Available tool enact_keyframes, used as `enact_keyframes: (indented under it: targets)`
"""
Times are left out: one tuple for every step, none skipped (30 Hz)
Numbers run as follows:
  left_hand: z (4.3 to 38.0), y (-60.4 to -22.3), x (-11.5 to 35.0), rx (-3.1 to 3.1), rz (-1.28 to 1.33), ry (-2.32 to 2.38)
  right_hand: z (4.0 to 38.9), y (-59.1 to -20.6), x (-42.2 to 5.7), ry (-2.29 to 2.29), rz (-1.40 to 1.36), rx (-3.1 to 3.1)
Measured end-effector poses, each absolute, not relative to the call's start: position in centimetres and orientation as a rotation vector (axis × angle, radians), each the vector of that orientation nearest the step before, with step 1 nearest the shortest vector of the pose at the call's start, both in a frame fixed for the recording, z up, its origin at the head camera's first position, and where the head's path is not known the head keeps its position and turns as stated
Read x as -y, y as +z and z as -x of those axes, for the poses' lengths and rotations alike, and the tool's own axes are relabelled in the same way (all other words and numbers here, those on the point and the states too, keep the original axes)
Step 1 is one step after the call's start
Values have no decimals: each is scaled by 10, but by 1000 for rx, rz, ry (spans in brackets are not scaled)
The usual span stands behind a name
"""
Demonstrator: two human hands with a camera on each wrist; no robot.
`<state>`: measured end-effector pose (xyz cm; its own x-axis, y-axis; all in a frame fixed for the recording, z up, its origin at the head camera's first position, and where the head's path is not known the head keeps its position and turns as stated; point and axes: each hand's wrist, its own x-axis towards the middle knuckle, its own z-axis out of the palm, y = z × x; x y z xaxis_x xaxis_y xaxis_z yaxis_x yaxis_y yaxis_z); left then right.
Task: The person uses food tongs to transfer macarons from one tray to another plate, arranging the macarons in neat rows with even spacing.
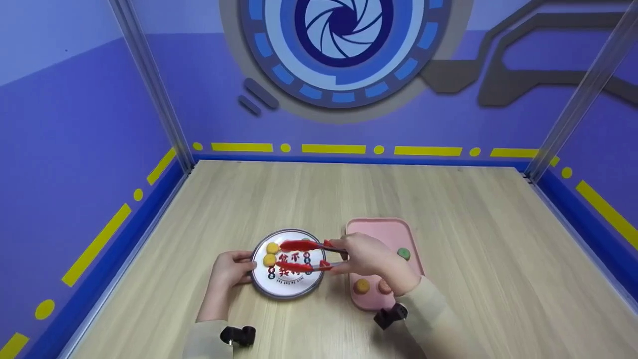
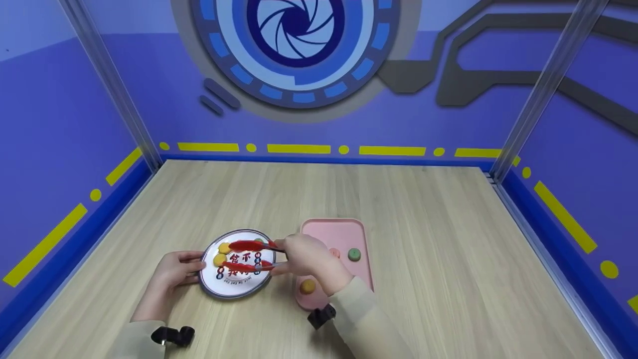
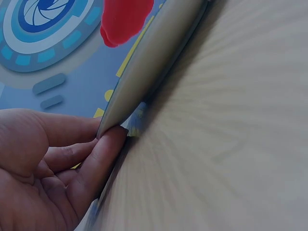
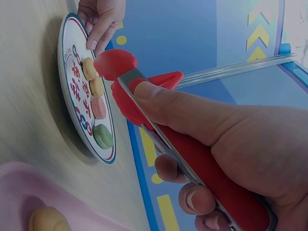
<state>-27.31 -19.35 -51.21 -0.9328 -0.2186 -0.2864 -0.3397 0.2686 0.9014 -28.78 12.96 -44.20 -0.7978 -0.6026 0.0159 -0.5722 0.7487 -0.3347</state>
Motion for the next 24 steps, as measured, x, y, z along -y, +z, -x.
enact_keyframes:
  targets:
    - [273, -512, 194, -2419, 536, 1756, 287, -441, -131, -514, 955, -2847]
    - [272, -512, 194, -2425, 527, 1755, 287, -441, -133, -523, 951, -2847]
    - [272, -512, 194, -2427, 522, 1759, 287, -440, -134, -526, 946, -2850]
    - [271, -512, 194, -2429, 515, 1766, 287, -439, -136, -531, 937, -2852]
    - [271, -512, 194, -2431, 513, 1770, 286, -439, -138, -536, 927, -2854]
    - [270, -512, 194, -2434, 504, 1775, 286, -438, -140, -540, 914, -2857]
    - [270, -511, 194, -2440, 499, 1777, 286, -438, -142, -541, 897, -2860]
    - [270, -511, 194, -2444, 494, 1781, 286, -437, -143, -538, 885, -2863]
    - [269, -511, 194, -2446, 498, 1783, 286, -437, -145, -534, 878, -2866]
    - [269, -512, 194, -2448, 499, 1784, 286, -437, -147, -537, 869, -2867]
    - [269, -511, 194, -2451, 499, 1782, 286, -436, -149, -535, 865, -2871]
    - [269, -511, 194, -2452, 500, 1781, 285, -436, -151, -531, 861, -2877]
    - [269, -511, 193, -2453, 500, 1780, 285, -436, -153, -527, 857, -2880]
    - [269, -511, 193, -2451, 501, 1781, 285, -436, -155, -523, 868, -2886]
    - [270, -511, 194, -2449, 501, 1780, 284, -435, -157, -514, 879, -2891]
    - [270, -511, 193, -2448, 500, 1778, 284, -435, -159, -509, 890, -2895]
    - [270, -511, 193, -2449, 503, 1775, 284, -435, -162, -499, 906, -2901]
    - [270, -512, 193, -2449, 505, 1775, 283, -435, -163, -492, 917, -2904]
    - [270, -511, 193, -2450, 506, 1773, 283, -435, -165, -486, 930, -2907]
    - [270, -512, 194, -2450, 508, 1771, 283, -436, -167, -483, 940, -2910]
    - [270, -512, 194, -2451, 512, 1768, 283, -436, -169, -482, 938, -2911]
    - [270, -512, 193, -2451, 516, 1767, 283, -436, -171, -486, 938, -2910]
    - [270, -512, 194, -2450, 519, 1766, 283, -436, -172, -491, 923, -2909]
    - [270, -512, 194, -2447, 519, 1765, 282, -436, -174, -497, 914, -2909]
